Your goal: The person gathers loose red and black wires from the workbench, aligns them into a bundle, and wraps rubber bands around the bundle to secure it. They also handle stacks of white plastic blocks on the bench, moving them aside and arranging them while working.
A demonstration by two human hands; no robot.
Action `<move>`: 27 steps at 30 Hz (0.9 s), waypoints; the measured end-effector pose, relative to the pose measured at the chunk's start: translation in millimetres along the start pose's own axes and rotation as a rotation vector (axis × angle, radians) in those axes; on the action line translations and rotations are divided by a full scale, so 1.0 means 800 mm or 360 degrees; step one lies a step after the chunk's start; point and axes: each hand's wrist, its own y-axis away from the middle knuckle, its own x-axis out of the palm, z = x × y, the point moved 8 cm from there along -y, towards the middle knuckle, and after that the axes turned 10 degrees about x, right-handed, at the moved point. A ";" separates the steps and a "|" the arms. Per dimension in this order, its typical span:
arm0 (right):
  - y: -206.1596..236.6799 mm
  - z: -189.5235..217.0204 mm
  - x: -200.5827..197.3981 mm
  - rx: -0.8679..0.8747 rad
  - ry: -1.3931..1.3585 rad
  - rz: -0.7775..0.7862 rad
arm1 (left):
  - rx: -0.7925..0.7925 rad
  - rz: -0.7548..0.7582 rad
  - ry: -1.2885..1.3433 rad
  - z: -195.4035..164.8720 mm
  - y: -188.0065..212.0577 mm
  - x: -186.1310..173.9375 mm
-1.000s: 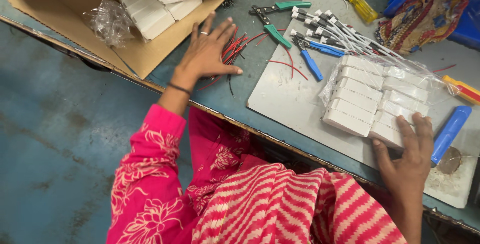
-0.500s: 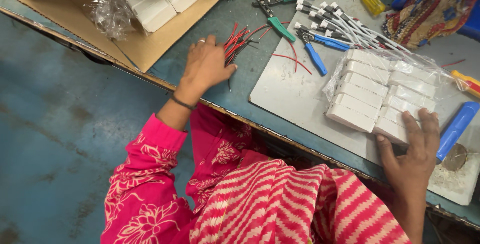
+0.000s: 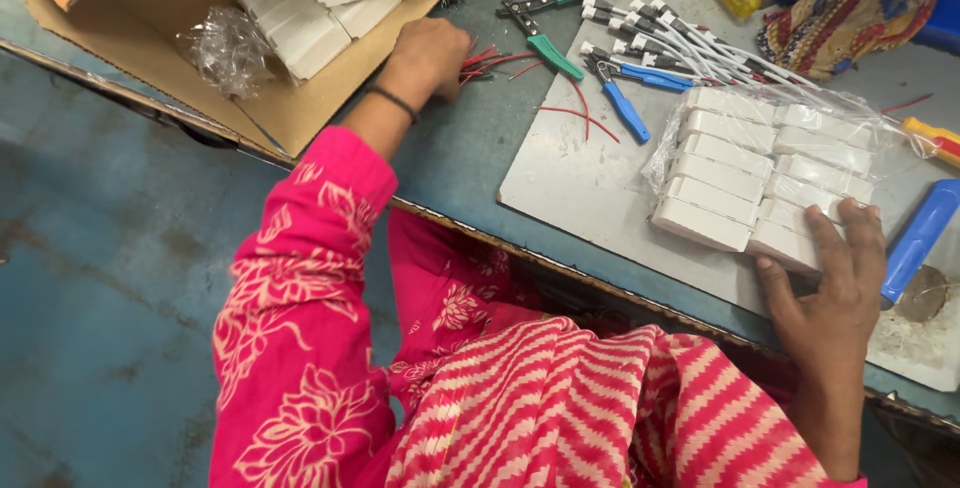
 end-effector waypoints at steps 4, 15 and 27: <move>0.001 0.006 -0.005 0.0013 -0.0033 -0.0024 | -0.0029 0.0280 0.0031 -0.001 0.001 -0.009; 0.006 0.019 -0.019 0.0023 -0.0051 -0.0061 | -0.0046 -0.0233 0.0224 0.006 0.040 -0.018; 0.003 0.038 -0.009 0.0018 -0.0016 -0.0056 | -0.0291 -0.0829 0.0478 0.020 0.074 -0.014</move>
